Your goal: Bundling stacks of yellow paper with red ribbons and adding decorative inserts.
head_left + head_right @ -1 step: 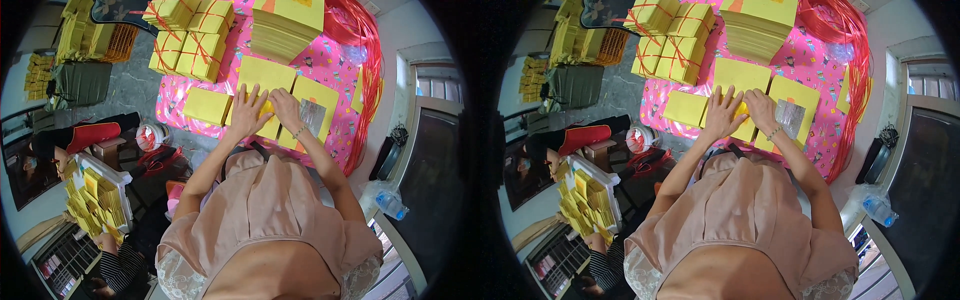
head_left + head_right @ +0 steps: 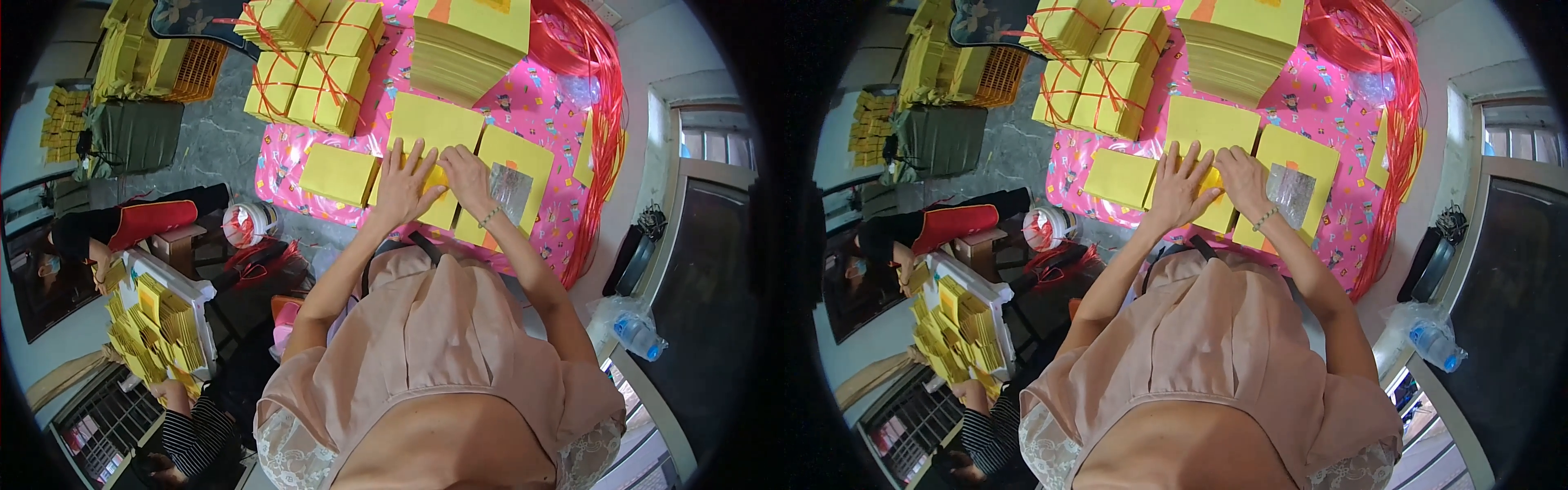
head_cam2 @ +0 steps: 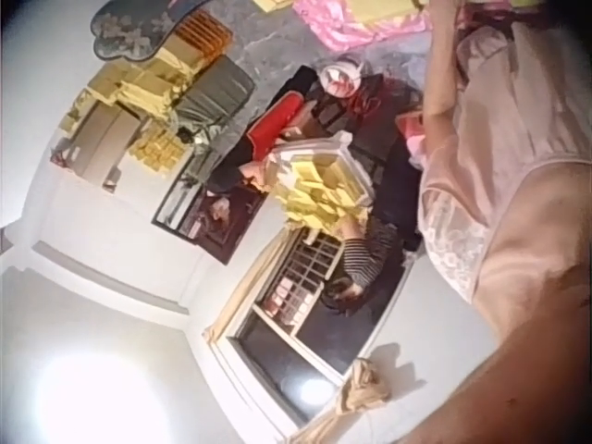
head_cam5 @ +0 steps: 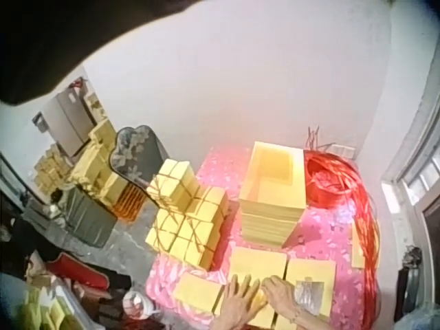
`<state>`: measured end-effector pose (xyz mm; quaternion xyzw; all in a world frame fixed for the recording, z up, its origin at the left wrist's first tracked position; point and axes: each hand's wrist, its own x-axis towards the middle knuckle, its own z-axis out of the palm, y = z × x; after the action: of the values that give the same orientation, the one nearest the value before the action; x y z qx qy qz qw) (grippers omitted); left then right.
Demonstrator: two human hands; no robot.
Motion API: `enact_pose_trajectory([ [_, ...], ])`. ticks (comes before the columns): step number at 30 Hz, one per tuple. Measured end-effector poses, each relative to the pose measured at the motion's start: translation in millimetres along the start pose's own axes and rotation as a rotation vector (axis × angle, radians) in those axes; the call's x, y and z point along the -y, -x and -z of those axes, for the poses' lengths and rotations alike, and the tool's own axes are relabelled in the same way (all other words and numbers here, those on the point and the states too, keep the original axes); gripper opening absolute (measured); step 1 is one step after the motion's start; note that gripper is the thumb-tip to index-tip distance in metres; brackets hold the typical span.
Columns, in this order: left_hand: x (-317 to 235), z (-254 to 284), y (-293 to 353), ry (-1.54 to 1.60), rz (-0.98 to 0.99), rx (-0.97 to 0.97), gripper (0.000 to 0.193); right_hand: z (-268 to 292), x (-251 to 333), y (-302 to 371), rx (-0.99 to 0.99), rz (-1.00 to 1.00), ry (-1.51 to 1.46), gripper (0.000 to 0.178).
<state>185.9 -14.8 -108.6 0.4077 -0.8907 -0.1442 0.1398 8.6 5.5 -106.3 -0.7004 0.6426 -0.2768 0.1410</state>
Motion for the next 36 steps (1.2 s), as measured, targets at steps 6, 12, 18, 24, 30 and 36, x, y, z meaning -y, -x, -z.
enact_pose_trajectory([
  [6, 10.6, 10.7, 14.6, -0.093, 0.057, 0.049, 0.074, 3.4, 2.7, -2.4, 0.041, -0.117, -0.127, 0.015],
  [12, 13.5, 10.1, 14.5, -0.054, 0.046, 0.066, 0.075, 0.7, 1.9, 0.0, 0.044, -0.098, -0.058, 0.015],
  [18, 17.2, 13.2, 11.4, 0.003, 0.030, 0.050, 0.076, -5.1, -1.7, -1.6, 0.003, -0.040, -0.019, 0.015],
  [24, 13.6, 5.2, 16.6, -0.103, 0.080, 0.025, 0.082, -5.2, 0.8, -2.4, -0.017, -0.022, 0.014, 0.016],
  [30, 14.7, 4.1, 15.8, -0.088, 0.090, 0.054, 0.081, -2.8, -0.1, -3.3, 0.055, -0.036, 0.040, 0.017],
  [36, 12.7, 14.2, 13.9, 0.011, 0.157, -0.019, 0.074, 5.0, -2.4, -0.9, -0.001, 0.137, 0.144, 0.028],
])
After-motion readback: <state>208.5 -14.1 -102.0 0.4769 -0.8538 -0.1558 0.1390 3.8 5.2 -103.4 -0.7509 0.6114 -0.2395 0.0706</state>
